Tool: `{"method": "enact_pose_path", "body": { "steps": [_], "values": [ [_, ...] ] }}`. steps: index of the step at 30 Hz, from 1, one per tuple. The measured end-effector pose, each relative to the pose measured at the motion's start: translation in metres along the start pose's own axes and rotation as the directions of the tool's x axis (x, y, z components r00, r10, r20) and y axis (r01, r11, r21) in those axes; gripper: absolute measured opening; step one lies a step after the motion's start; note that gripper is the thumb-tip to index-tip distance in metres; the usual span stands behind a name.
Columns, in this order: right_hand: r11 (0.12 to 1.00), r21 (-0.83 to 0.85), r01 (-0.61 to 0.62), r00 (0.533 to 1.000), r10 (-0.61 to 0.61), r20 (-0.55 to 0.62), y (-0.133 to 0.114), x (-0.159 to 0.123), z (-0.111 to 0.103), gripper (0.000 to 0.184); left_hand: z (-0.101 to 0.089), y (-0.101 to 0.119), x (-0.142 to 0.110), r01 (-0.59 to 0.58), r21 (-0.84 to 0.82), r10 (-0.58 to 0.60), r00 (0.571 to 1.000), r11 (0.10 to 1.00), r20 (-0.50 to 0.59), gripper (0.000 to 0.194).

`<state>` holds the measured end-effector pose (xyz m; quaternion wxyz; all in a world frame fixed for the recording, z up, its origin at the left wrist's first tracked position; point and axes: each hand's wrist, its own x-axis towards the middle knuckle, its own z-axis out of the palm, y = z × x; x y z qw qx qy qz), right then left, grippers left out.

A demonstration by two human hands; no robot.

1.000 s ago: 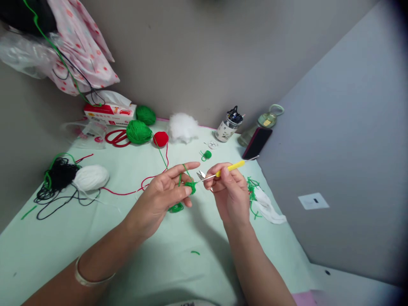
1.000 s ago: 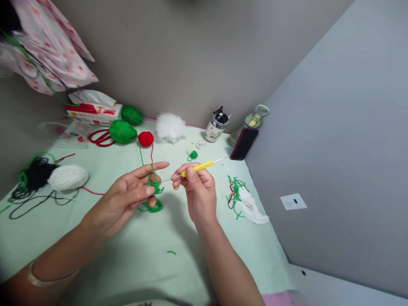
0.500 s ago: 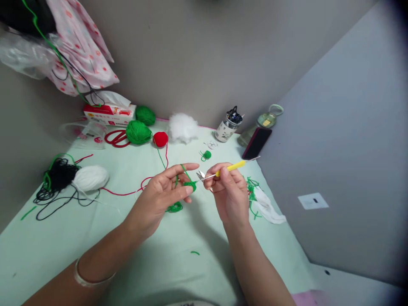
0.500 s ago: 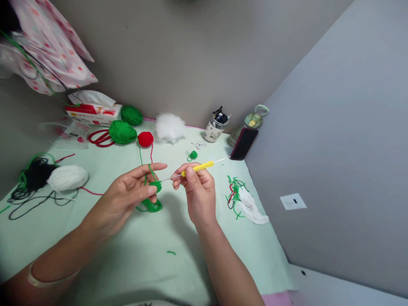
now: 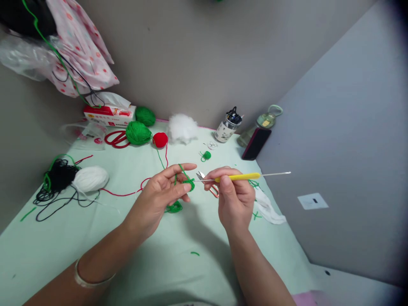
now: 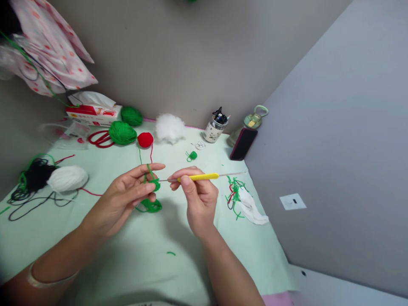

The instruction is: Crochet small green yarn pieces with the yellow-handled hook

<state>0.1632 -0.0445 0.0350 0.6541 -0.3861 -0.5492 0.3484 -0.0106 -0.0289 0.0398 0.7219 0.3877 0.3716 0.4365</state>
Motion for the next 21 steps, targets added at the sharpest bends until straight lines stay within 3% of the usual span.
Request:
{"method": "enact_pose_path", "body": {
  "steps": [7, 14, 21],
  "values": [
    [1.000, 0.000, 0.000, 1.000, 0.000, 0.019, 0.0004, -0.0008, -0.0001, 0.018, -0.0012, -0.0028, 0.0014, -0.005, 0.019, 0.005, 1.000, 1.000, 0.019, 0.038],
    [0.990, -0.090, 0.111, 0.991, -0.103, 0.090, -0.0028, 0.0013, -0.0033, 0.020, -0.0048, -0.0047, 0.0010, -0.035, 0.037, 0.033, 0.998, 0.999, 0.045, 0.040],
    [0.990, 0.116, -0.075, 0.997, 0.071, 0.035, 0.0014, 0.0006, -0.0015, 0.019, -0.0058, -0.0012, -0.0009, -0.039, 0.042, 0.035, 0.996, 0.998, 0.081, 0.058]
  ]
}}
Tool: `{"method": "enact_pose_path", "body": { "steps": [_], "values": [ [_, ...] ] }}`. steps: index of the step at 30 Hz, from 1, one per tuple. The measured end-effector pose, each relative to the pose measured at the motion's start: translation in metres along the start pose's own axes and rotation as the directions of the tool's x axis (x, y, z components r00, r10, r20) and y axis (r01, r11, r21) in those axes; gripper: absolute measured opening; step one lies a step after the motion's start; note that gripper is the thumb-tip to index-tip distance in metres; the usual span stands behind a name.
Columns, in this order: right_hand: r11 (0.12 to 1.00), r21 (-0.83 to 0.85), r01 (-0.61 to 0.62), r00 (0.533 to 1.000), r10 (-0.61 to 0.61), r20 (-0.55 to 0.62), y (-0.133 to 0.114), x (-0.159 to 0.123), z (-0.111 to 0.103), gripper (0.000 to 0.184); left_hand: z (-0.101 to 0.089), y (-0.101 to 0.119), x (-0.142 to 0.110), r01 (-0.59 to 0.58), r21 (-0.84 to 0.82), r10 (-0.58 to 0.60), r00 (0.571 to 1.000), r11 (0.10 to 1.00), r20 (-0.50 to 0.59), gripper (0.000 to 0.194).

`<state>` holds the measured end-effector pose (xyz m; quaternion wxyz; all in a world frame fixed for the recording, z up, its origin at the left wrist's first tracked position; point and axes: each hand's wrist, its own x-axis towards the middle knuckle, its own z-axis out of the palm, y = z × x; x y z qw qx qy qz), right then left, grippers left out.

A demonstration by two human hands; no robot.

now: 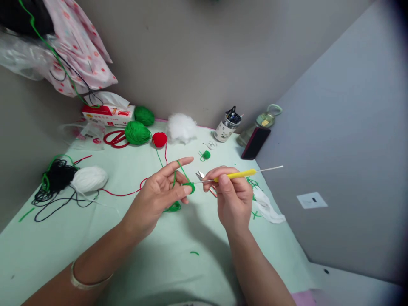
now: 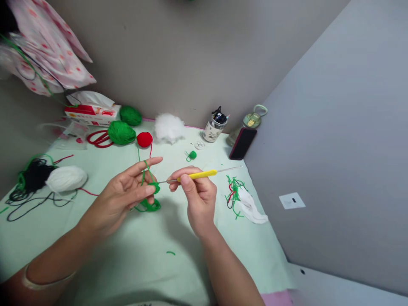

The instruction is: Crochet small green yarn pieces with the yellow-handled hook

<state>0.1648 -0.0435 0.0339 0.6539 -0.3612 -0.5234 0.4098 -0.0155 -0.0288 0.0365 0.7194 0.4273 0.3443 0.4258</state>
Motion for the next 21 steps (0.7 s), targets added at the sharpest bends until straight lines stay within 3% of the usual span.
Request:
{"method": "enact_pose_path", "body": {
  "steps": [6, 11, 15, 21],
  "values": [
    [0.995, 0.092, -0.040, 0.999, 0.041, -0.007, 0.004, -0.001, 0.006, 0.018, 0.003, 0.001, 0.002, 0.011, -0.029, -0.012, 1.000, 1.000, -0.022, 0.074],
    [0.995, 0.097, -0.031, 0.998, 0.026, 0.053, 0.006, -0.003, 0.007, 0.017, 0.007, 0.001, 0.002, 0.003, -0.050, -0.007, 0.998, 0.999, -0.069, 0.082],
    [0.997, 0.068, -0.030, 0.998, 0.025, 0.062, 0.007, -0.003, 0.008, 0.017, 0.008, 0.001, 0.002, 0.004, -0.065, -0.009, 0.997, 0.998, -0.071, 0.072],
    [0.952, 0.267, -0.148, 0.989, 0.146, 0.028, 0.003, 0.003, 0.012, 0.018, 0.008, 0.001, 0.000, -0.035, -0.071, 0.027, 0.995, 0.997, -0.100, 0.056]
  ]
}}
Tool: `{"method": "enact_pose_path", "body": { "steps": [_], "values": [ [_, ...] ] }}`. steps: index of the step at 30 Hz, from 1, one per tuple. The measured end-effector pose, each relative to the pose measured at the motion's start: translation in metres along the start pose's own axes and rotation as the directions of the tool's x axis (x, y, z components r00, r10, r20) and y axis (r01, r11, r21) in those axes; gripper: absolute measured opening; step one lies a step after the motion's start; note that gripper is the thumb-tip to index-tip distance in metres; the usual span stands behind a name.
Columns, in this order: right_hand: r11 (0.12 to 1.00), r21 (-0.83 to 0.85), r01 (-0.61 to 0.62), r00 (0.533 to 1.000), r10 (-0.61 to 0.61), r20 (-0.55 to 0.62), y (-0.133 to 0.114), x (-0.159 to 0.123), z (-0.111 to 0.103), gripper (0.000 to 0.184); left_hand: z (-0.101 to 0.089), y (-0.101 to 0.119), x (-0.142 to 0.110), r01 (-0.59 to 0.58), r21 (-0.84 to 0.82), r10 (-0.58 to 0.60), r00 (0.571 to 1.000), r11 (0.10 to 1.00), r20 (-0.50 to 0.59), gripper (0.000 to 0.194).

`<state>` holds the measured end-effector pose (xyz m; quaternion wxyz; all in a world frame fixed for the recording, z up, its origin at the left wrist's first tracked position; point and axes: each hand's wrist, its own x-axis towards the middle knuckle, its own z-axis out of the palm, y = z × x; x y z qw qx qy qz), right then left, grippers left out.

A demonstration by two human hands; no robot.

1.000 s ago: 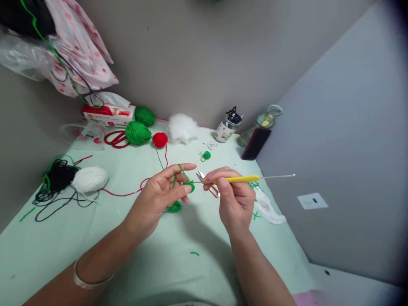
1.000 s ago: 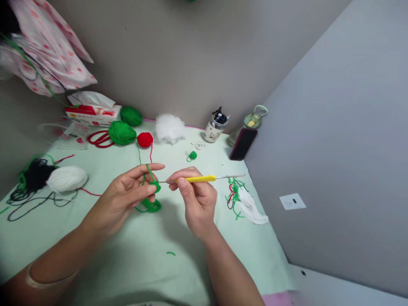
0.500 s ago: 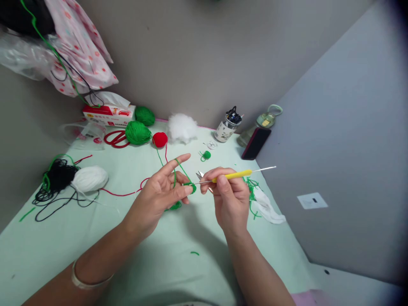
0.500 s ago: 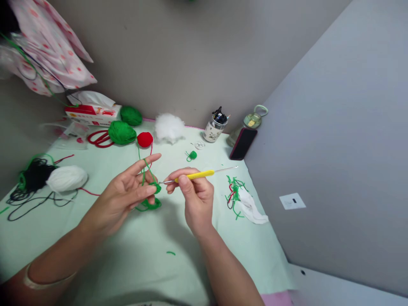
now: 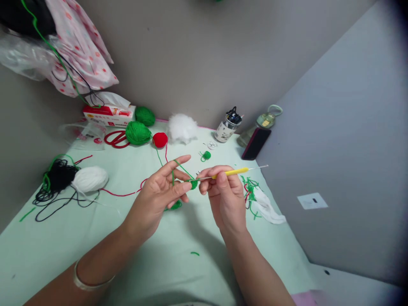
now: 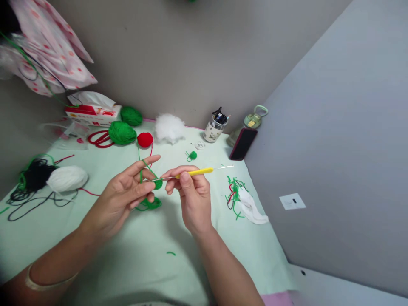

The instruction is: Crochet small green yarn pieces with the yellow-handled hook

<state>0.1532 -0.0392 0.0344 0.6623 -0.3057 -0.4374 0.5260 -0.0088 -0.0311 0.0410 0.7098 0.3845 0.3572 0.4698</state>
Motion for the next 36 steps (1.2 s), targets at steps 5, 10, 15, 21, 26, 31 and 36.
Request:
{"method": "enact_pose_path", "body": {
  "steps": [5, 10, 15, 21, 26, 31, 36],
  "values": [
    [0.998, -0.056, 0.021, 1.000, -0.020, 0.012, -0.002, -0.001, -0.002, 0.020, -0.001, -0.001, -0.001, -0.015, 0.017, 0.015, 1.000, 1.000, -0.008, 0.059],
    [0.926, -0.328, 0.187, 0.982, -0.182, 0.047, -0.005, -0.008, -0.003, 0.021, -0.002, -0.004, 0.000, -0.076, 0.099, 0.079, 0.996, 0.992, -0.027, 0.060],
    [0.775, -0.493, 0.395, 0.918, -0.348, 0.189, -0.005, -0.012, -0.002, 0.021, 0.000, -0.004, -0.001, -0.133, 0.265, 0.160, 0.984, 0.955, -0.082, 0.054],
    [0.936, -0.290, 0.198, 0.979, -0.202, 0.015, -0.003, -0.009, -0.002, 0.019, -0.002, -0.001, -0.003, -0.068, 0.181, 0.076, 0.996, 0.981, -0.039, 0.053],
    [0.995, -0.094, 0.027, 0.998, -0.032, -0.050, -0.002, -0.001, -0.002, 0.019, -0.002, 0.000, -0.001, -0.030, 0.085, 0.032, 0.999, 0.996, -0.021, 0.049],
    [0.996, -0.085, -0.025, 0.997, 0.019, -0.072, -0.001, 0.002, -0.001, 0.022, -0.001, 0.001, -0.001, -0.037, 0.083, 0.038, 0.999, 0.996, -0.022, 0.046],
    [0.992, -0.128, -0.002, 0.998, -0.007, -0.070, -0.002, 0.001, 0.000, 0.022, -0.001, 0.001, -0.001, -0.034, 0.102, 0.037, 0.999, 0.994, -0.029, 0.046]
  ]
}}
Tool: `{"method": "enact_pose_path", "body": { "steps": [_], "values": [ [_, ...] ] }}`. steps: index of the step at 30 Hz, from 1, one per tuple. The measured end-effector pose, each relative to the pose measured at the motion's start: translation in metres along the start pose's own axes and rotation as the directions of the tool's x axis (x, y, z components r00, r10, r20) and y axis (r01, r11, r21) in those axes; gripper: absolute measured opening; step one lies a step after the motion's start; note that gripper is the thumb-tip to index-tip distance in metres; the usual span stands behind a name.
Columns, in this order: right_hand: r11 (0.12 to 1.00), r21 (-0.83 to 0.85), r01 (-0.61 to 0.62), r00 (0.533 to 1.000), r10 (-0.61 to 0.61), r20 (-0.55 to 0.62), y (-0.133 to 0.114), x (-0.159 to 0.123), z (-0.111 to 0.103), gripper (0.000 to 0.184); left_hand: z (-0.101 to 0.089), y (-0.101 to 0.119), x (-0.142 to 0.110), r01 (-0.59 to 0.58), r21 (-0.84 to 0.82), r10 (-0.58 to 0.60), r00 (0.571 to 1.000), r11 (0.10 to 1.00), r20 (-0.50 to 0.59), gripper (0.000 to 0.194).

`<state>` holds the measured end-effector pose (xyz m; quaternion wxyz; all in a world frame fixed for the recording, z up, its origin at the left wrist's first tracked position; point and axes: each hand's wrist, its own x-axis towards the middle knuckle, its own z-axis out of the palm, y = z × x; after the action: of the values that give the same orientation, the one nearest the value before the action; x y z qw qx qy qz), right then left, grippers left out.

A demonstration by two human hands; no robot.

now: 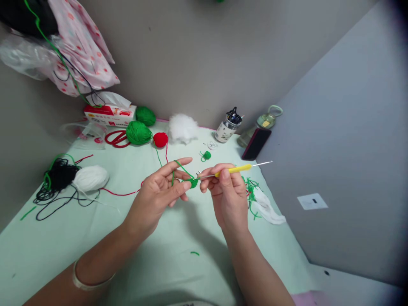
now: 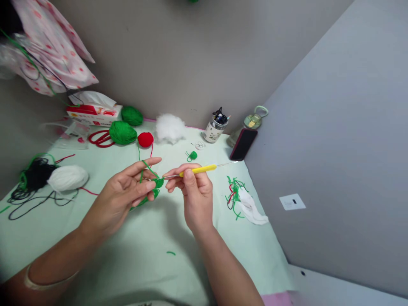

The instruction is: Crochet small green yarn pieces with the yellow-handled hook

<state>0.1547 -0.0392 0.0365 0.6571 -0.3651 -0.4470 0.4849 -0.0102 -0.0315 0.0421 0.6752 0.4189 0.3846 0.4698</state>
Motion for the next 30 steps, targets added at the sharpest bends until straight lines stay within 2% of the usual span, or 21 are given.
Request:
{"method": "enact_pose_path", "body": {
  "steps": [8, 12, 16, 20, 22, 27, 30],
  "values": [
    [0.988, -0.098, 0.115, 0.992, -0.110, 0.060, -0.002, -0.004, -0.001, 0.020, 0.000, 0.001, -0.001, -0.021, 0.038, 0.022, 0.999, 0.999, -0.027, 0.048],
    [0.928, -0.284, 0.242, 0.970, -0.226, 0.089, -0.005, -0.008, -0.001, 0.020, 0.003, 0.004, -0.003, -0.079, 0.159, 0.095, 0.991, 0.984, -0.097, 0.046],
    [0.801, -0.428, 0.420, 0.906, -0.344, 0.246, -0.005, -0.011, -0.004, 0.021, 0.007, 0.000, -0.007, -0.157, 0.292, 0.210, 0.965, 0.943, -0.159, 0.039],
    [0.582, -0.521, 0.624, 0.781, -0.464, 0.417, 0.004, -0.015, -0.009, 0.031, 0.010, -0.007, -0.008, -0.275, 0.410, 0.380, 0.903, 0.870, -0.201, 0.028],
    [0.510, -0.532, 0.675, 0.736, -0.517, 0.437, 0.011, -0.017, -0.012, 0.038, 0.010, -0.006, -0.007, -0.260, 0.368, 0.355, 0.909, 0.893, -0.219, 0.027],
    [0.502, -0.523, 0.688, 0.721, -0.554, 0.416, 0.022, -0.020, -0.015, 0.046, 0.007, 0.002, -0.004, -0.145, 0.160, 0.178, 0.961, 0.976, -0.210, 0.042],
    [0.419, -0.573, 0.704, 0.698, -0.559, 0.448, 0.021, -0.021, -0.014, 0.055, 0.008, 0.003, -0.003, -0.125, 0.103, 0.141, 0.974, 0.987, -0.175, 0.050]
  ]
}}
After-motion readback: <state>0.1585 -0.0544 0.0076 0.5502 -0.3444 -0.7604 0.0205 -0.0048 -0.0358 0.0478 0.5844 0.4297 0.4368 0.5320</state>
